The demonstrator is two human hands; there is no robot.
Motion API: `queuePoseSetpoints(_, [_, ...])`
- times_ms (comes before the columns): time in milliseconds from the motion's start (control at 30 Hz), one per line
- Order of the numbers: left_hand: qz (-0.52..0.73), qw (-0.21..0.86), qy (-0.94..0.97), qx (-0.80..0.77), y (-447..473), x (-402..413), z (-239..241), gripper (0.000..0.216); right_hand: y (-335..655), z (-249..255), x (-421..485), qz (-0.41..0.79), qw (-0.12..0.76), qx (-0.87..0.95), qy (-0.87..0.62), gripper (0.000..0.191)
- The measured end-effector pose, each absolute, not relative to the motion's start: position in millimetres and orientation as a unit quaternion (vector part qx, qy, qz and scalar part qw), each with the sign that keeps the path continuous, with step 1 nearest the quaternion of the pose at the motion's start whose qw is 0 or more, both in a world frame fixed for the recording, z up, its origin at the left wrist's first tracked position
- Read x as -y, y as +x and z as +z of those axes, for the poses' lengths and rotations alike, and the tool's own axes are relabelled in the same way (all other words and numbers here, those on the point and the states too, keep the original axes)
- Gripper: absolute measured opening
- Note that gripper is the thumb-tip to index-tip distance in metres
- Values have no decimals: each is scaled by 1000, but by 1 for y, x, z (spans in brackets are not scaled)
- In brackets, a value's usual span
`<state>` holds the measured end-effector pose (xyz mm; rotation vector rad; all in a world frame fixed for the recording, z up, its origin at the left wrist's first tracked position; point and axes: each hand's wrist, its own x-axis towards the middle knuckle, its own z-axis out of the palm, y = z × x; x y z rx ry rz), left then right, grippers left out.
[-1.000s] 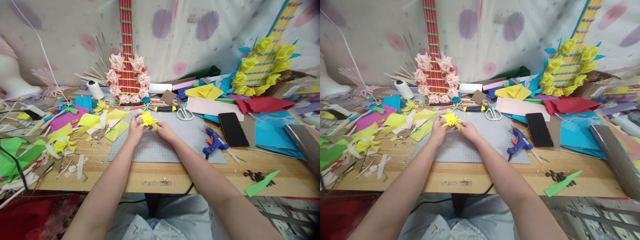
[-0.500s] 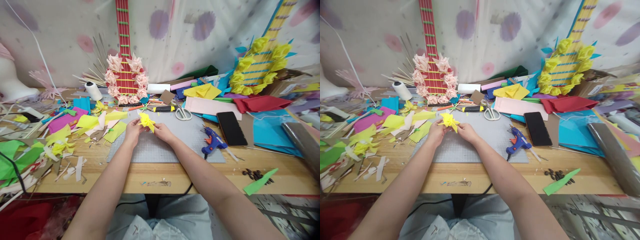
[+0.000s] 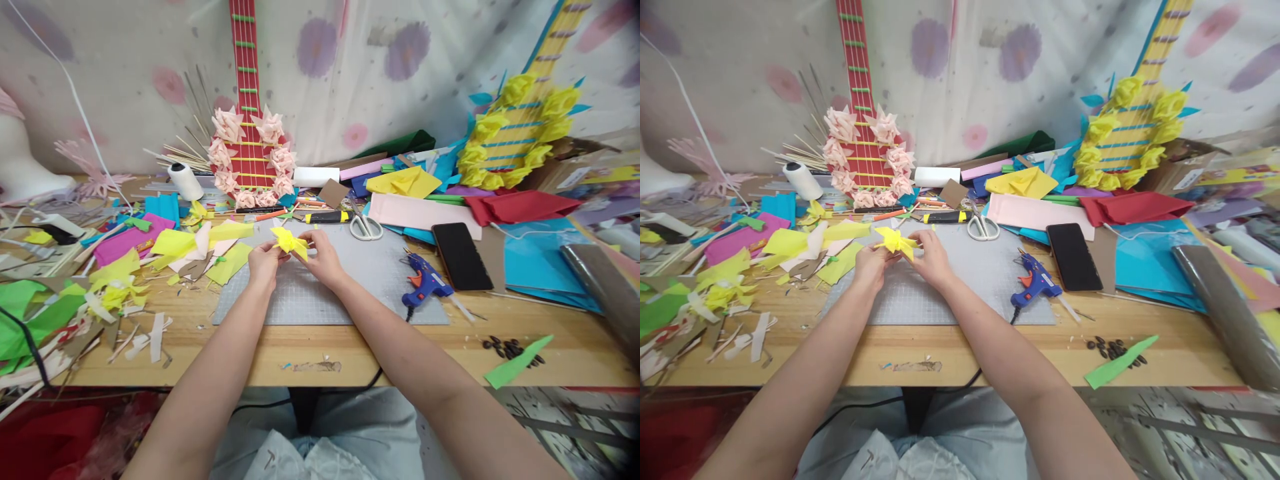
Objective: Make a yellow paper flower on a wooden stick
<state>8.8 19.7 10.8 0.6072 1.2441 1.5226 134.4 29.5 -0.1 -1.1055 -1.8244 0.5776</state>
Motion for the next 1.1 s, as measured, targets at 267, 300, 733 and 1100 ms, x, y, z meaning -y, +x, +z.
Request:
queuePoseSetpoints(267, [643, 493, 240, -535, 13, -17, 16, 23, 133, -5, -34, 395, 441, 663, -459, 40])
queuePoseSetpoints(300, [644, 485, 238, -541, 13, -17, 15, 23, 134, -7, -35, 402, 432, 660, -465, 41])
queuePoseSetpoints(733, [654, 411, 224, -594, 10, -21, 9, 25, 131, 0, -27, 328, 345, 664, -577, 38])
queuePoseSetpoints(1100, [657, 439, 200, -580, 8, -22, 10, 26, 127, 4, -23, 284, 337, 693, -570, 33])
